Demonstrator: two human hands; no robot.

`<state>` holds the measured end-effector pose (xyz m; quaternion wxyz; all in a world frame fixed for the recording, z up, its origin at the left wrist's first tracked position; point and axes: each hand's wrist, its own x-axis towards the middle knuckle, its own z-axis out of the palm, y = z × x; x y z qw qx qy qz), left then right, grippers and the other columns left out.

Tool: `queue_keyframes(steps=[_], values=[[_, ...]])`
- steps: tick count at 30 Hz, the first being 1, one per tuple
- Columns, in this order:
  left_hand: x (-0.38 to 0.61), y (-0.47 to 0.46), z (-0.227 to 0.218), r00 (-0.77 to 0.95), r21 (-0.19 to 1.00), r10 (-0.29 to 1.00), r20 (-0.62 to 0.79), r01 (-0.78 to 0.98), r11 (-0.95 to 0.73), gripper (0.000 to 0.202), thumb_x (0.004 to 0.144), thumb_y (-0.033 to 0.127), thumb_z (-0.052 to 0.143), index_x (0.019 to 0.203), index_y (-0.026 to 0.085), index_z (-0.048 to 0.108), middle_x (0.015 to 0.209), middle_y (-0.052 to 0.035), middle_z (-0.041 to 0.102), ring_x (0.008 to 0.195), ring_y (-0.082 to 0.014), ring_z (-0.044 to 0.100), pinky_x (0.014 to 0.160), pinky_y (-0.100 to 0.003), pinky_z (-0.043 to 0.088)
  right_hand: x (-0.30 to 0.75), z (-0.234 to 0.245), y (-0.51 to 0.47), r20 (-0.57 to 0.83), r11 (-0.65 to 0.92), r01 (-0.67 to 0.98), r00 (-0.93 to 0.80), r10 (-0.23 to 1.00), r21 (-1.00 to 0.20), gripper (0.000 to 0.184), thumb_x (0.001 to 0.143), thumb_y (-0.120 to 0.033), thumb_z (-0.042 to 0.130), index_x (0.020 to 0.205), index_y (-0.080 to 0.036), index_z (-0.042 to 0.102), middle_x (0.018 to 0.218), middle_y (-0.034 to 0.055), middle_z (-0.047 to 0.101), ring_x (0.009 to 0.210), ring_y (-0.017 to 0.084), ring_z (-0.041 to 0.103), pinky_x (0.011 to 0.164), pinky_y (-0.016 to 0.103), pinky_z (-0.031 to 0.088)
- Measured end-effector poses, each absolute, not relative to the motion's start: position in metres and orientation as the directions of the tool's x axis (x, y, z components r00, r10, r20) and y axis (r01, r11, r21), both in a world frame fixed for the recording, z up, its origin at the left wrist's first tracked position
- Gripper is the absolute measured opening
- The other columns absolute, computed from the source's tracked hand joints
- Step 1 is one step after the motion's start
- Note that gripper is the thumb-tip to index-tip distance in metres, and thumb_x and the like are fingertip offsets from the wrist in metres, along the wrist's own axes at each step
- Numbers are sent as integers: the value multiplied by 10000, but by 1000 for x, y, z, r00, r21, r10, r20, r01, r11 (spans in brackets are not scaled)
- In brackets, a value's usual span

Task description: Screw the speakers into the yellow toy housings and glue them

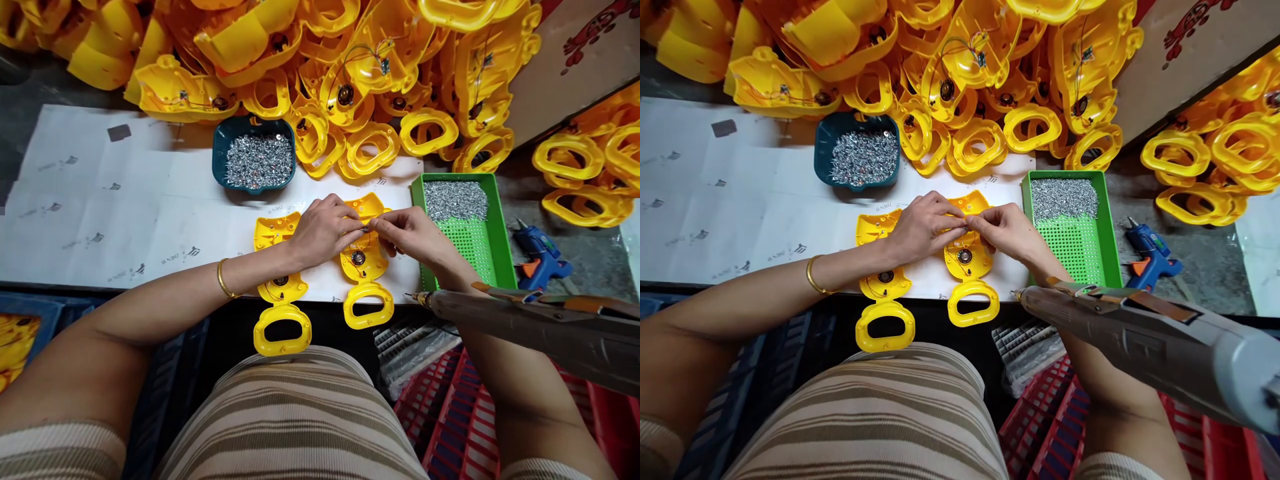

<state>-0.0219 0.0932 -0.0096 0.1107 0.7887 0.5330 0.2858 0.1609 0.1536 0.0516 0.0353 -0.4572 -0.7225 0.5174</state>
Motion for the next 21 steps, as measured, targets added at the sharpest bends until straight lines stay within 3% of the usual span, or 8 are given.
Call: queue_keyframes(steps=[3, 8, 13, 16, 21], values=[[-22, 94, -7, 278, 482, 917, 287, 785, -389, 181, 931, 321, 594, 937, 223, 746, 1022, -36, 730, 964, -223, 547, 787, -357, 445, 158, 53, 153, -429, 46, 638, -566, 704, -768, 354, 870, -398, 603, 617, -153, 562, 476, -18, 508, 430, 61, 380, 452, 249, 256], [-18, 97, 3, 287, 504, 951, 118, 808, -306, 353, 865, 318, 616, 1197, 202, 639, 1127, -72, 683, 1074, -265, 519, 837, -389, 437, 157, 56, 153, -376, 167, 644, -615, 693, -747, 245, 872, -335, 575, 712, -152, 603, 530, -16, 532, 487, 85, 446, 498, 251, 296], [-12, 100, 11, 265, 556, 964, -2, 802, -219, 212, 814, 341, 637, 984, 223, 684, 1132, -47, 645, 1109, -279, 497, 862, -436, 397, 156, 59, 154, -374, 295, 706, -627, 684, -643, 181, 852, -291, 580, 746, -152, 627, 567, -9, 561, 518, 100, 470, 533, 262, 313], [-9, 100, 15, 212, 582, 977, -34, 799, -153, 191, 840, 377, 626, 957, 242, 694, 1136, -34, 644, 1127, -275, 494, 878, -446, 375, 156, 61, 153, -345, 277, 697, -611, 712, -662, 223, 838, -312, 609, 685, -151, 601, 565, -9, 554, 523, 98, 464, 532, 263, 304], [-5, 97, 16, 211, 476, 977, 21, 858, -195, 174, 906, 283, 545, 986, 217, 685, 1120, -50, 675, 1099, -279, 523, 885, -448, 367, 155, 60, 150, -320, 234, 699, -564, 761, -676, 220, 847, -289, 588, 674, -153, 586, 534, -13, 527, 513, 95, 435, 527, 269, 280]])
